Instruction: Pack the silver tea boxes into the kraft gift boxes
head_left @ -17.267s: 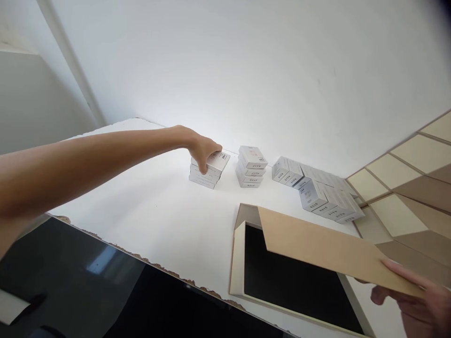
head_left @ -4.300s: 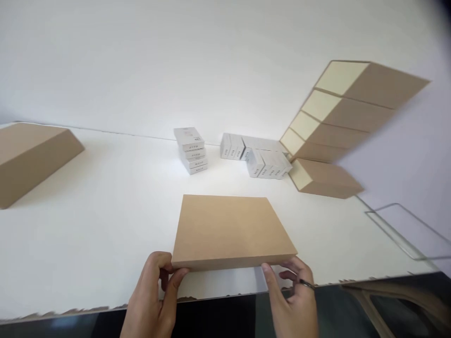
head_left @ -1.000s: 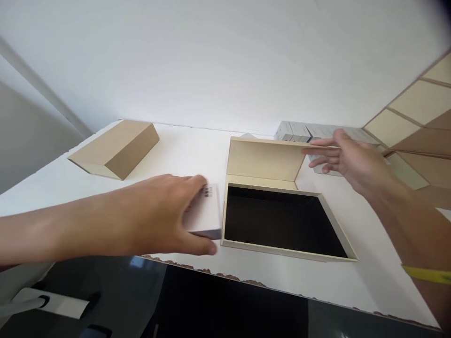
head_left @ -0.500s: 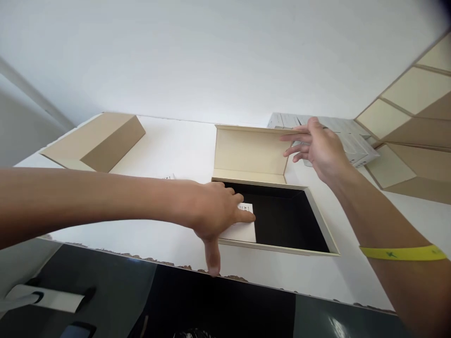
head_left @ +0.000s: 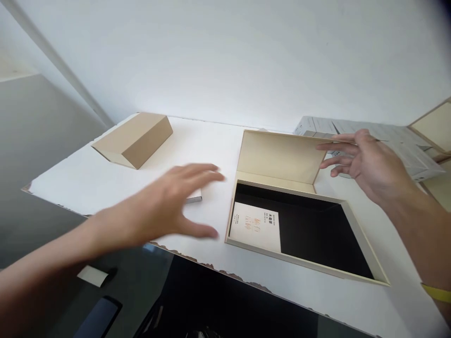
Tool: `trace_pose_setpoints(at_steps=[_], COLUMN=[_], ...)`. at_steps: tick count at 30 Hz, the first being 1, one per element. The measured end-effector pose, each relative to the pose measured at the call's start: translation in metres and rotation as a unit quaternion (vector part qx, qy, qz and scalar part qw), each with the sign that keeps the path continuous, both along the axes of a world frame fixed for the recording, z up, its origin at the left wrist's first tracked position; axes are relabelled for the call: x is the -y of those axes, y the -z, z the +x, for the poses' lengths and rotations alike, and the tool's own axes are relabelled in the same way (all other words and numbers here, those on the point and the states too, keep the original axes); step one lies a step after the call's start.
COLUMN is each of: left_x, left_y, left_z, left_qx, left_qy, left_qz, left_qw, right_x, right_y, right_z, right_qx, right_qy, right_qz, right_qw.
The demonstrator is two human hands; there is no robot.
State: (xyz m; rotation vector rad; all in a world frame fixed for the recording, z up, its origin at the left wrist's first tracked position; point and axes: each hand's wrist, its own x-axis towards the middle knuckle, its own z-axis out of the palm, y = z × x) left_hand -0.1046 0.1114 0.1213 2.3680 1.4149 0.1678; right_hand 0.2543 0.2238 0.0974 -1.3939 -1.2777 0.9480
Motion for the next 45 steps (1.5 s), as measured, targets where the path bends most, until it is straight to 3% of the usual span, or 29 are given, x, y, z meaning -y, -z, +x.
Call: trace_pose_setpoints(at_steps=[2,4,6,8,10,13,15,17,22,26,33,38,41,45], left_x=[-0.01,-0.022,-0.027,-0.026,-0.021,-0.018,-0.023,-0.031,-0.044,-0.039,-0.032,-0.033,-0.034,-0.026], left_y=[0.012,0.018,0.011,-0.009,-0.031,-0.045,-0.041,-0.034,-0.026,-0.013,-0.006,-0.002,0.001,0.015], left_z=[-0.035,-0.055,-0.058,-0.047,-0.024,0.021,0.049,0.07,0.103,0.124,0.127,0.117,0.12,0.12], left_qx=[-0.051,-0.063,-0.023,0.039,0.083,0.083,0.039,-0.018,-0.178,-0.235,-0.248,-0.155,-0.144,-0.084], left_qy=[-0.095,-0.163,-0.226,-0.26,-0.224,-0.053,0.079,0.164,0.25,0.282,0.237,0.219,0.22,0.218], left_qz=[-0.039,-0.087,-0.059,0.025,0.078,0.03,-0.064,-0.133,-0.061,-0.004,-0.116,-0.166,-0.156,-0.125], left_qw=[0.993,0.981,0.972,0.965,0.968,0.995,0.994,0.977,0.95,0.93,0.932,0.949,0.952,0.964], right_x=[-0.001,-0.002,-0.002,0.0,0.003,0.008,0.011,0.014,0.014,0.014,0.034,0.053,0.079,0.136], right_y=[0.001,0.002,0.002,0.002,0.003,0.003,0.003,0.003,0.008,0.014,-0.002,-0.009,-0.014,-0.017], right_z=[0.003,0.004,0.004,0.003,0.003,0.004,0.004,0.003,0.001,0.003,0.005,0.009,0.009,0.013], right_qx=[-0.004,-0.006,-0.004,-0.004,-0.008,-0.008,-0.008,-0.012,-0.022,-0.031,0.068,0.105,0.139,0.159], right_qy=[-0.006,-0.007,-0.006,-0.007,-0.009,-0.001,0.002,-0.002,-0.005,-0.017,-0.004,-0.015,-0.002,0.061], right_qz=[-0.009,-0.013,-0.009,-0.004,-0.006,-0.008,-0.006,-0.005,0.01,0.024,0.075,0.081,0.099,0.121], right_qw=[1.0,1.0,1.0,1.0,1.0,1.0,1.0,1.0,1.0,0.999,0.995,0.991,0.985,0.978])
